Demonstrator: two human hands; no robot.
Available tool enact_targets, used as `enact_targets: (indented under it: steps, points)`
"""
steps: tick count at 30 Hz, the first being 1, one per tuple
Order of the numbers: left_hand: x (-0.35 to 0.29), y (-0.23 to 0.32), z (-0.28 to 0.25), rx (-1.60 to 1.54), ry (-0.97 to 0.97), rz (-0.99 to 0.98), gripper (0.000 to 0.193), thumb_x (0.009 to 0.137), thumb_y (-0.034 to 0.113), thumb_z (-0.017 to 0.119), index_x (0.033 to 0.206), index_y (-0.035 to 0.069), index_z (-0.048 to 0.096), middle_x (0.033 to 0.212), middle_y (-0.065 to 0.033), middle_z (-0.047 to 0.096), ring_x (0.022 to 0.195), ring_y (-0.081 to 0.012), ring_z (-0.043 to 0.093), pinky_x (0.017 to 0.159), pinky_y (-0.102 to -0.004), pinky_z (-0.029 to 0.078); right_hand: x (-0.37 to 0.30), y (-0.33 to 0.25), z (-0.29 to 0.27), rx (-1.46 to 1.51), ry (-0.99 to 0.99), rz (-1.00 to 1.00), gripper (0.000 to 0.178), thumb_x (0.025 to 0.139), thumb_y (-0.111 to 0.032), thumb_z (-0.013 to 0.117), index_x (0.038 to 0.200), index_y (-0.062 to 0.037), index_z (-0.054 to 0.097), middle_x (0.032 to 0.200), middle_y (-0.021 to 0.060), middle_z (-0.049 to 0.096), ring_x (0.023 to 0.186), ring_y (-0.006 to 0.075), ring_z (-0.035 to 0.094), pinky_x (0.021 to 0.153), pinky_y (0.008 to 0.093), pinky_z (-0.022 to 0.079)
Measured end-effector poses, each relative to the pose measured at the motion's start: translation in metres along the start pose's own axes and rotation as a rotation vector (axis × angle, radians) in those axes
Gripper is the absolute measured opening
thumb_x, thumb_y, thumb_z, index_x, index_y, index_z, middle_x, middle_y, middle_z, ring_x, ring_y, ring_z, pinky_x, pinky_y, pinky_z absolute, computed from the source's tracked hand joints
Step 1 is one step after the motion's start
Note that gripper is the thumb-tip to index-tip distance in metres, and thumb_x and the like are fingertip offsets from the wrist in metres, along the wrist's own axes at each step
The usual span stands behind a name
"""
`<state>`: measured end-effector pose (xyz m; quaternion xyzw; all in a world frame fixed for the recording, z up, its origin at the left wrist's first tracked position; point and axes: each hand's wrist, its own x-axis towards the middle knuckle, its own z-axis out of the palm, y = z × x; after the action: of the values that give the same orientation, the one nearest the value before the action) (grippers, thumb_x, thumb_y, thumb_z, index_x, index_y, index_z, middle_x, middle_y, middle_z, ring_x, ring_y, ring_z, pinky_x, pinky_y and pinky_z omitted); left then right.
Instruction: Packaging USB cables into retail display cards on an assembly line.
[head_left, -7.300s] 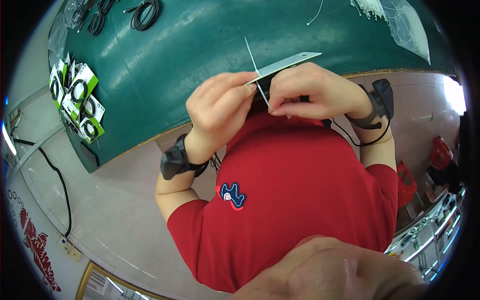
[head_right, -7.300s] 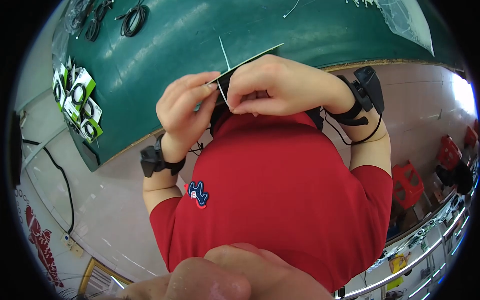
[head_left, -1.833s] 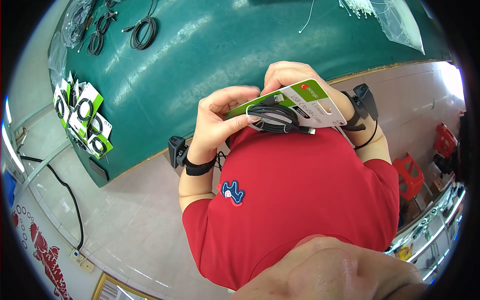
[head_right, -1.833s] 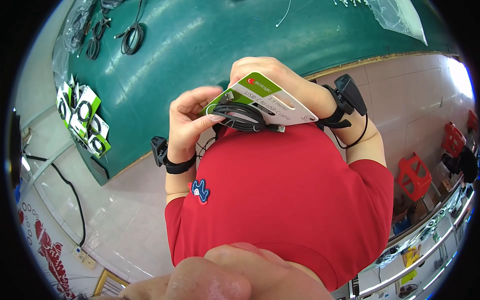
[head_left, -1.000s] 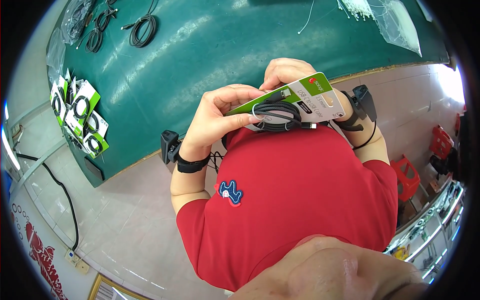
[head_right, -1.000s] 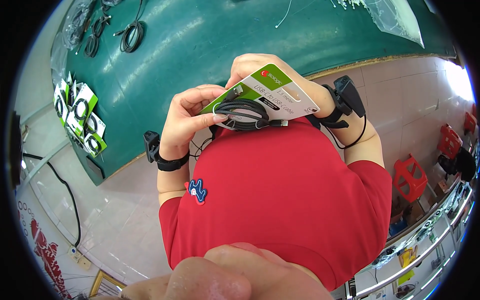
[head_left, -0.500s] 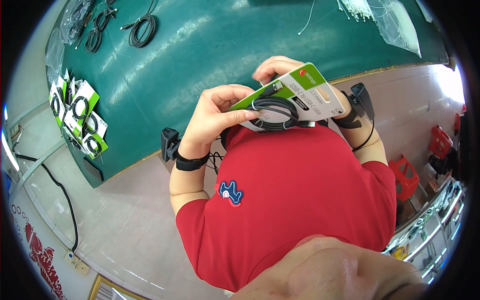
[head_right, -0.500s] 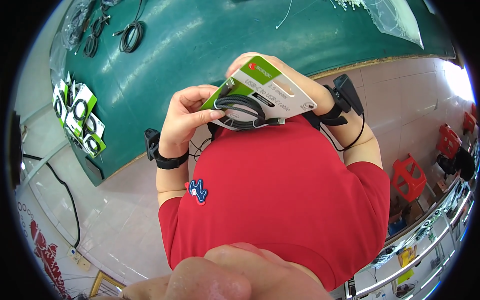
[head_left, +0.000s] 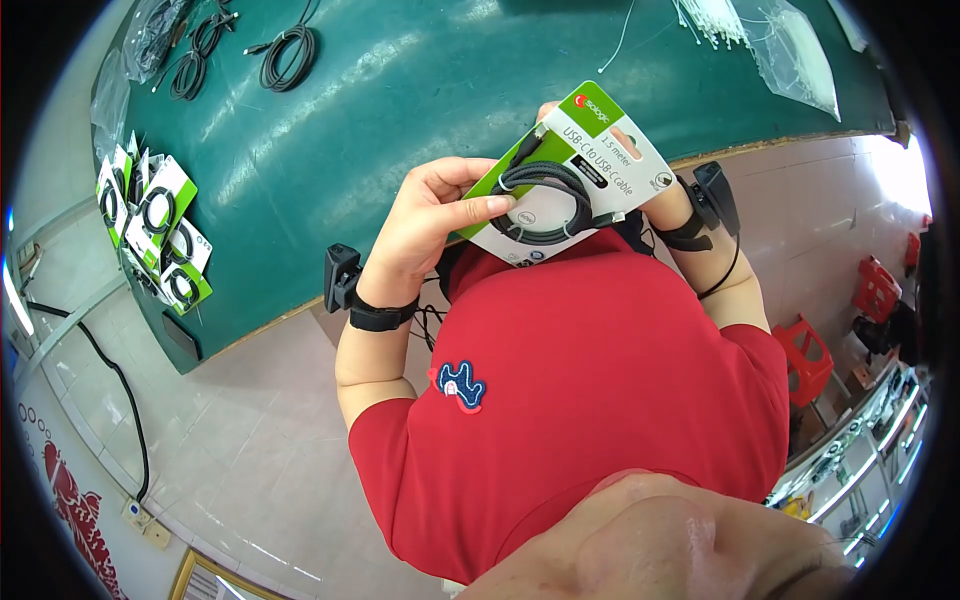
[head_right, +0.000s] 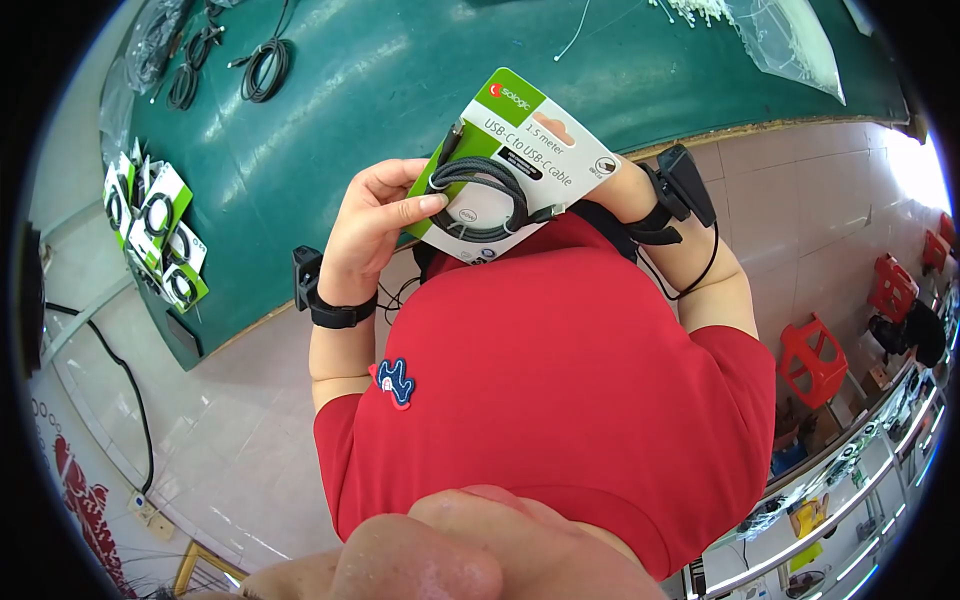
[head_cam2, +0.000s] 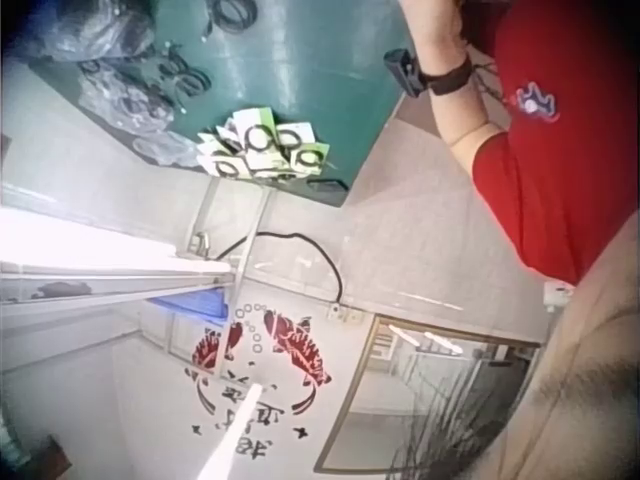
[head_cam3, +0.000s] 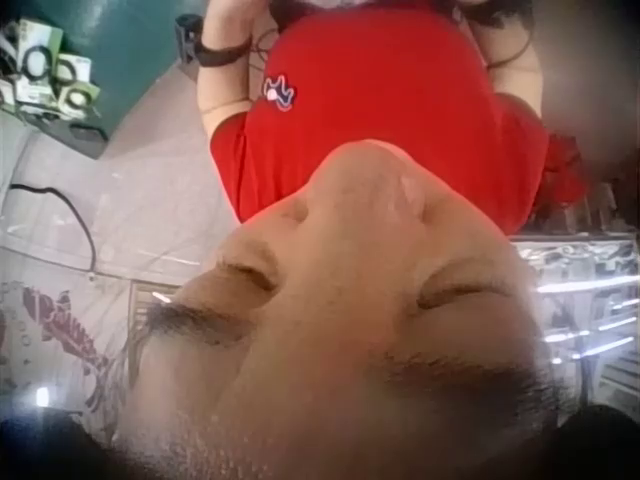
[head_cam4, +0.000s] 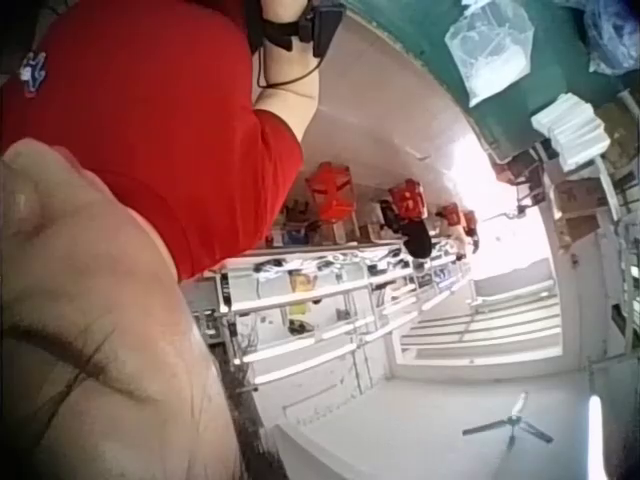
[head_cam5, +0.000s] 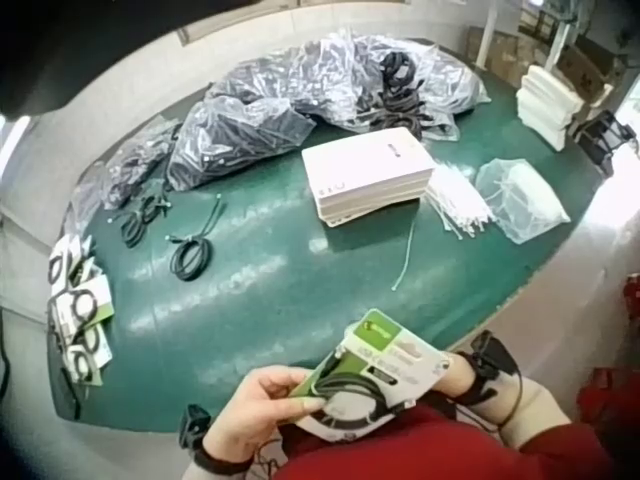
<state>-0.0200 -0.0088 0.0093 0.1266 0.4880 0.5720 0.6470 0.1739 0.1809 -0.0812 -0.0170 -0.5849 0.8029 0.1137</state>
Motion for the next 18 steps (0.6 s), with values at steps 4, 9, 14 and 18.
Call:
enact_targets:
  steps: [4, 9, 14, 18]
  points:
    - [-0.001, 0.001, -0.007, 0.017, -0.045, -0.051, 0.036, 0.082, -0.003, 0.077, 0.118, -0.003, 0.069, 0.107, -0.0095, 0.074, 0.094, -0.0149, 0.07, 0.089, -0.0283, 0.055, -0.011, 0.012, -0.005, 0.003, 0.015, 0.227, 0.061, 0.098, -0.051, 0.057, 0.132, -0.0004, 0.055, 0.127, 0.0083, 0.06, 0.113, 0.0132, 0.059, 0.095, 0.0261, 0.05]
    - [-0.001, 0.0, -0.01, 0.001, -0.07, -0.011, 0.035, 0.083, -0.003, 0.075, 0.118, -0.004, 0.069, 0.107, -0.0099, 0.074, 0.095, -0.0146, 0.07, 0.089, -0.0281, 0.054, -0.005, 0.002, 0.006, 0.206, 0.177, 0.178, 0.051, 0.097, -0.037, 0.065, 0.131, -0.0004, 0.057, 0.131, 0.0075, 0.059, 0.116, 0.0109, 0.057, 0.096, 0.0274, 0.049]
    - [0.005, -0.004, -0.003, -0.198, 0.131, 0.145, 0.035, 0.086, -0.002, 0.073, 0.12, -0.003, 0.066, 0.109, -0.0104, 0.072, 0.096, -0.0144, 0.069, 0.09, -0.0285, 0.054, 0.036, -0.019, 0.002, -0.49, 0.16, -0.123, 0.034, 0.093, -0.019, 0.071, 0.12, 0.0003, 0.065, 0.121, 0.0068, 0.065, 0.115, 0.0112, 0.058, 0.094, 0.0288, 0.05]
    - [0.017, -0.024, 0.004, -0.337, 0.372, 0.261, 0.033, 0.089, -0.001, 0.07, 0.121, -0.002, 0.062, 0.115, -0.0095, 0.069, 0.097, -0.0156, 0.067, 0.091, -0.0289, 0.053, 0.056, -0.033, -0.017, -0.588, 0.492, -0.143, 0.025, 0.092, -0.013, 0.071, 0.114, -0.0012, 0.069, 0.113, 0.0081, 0.069, 0.113, 0.0158, 0.061, 0.094, 0.0314, 0.05]
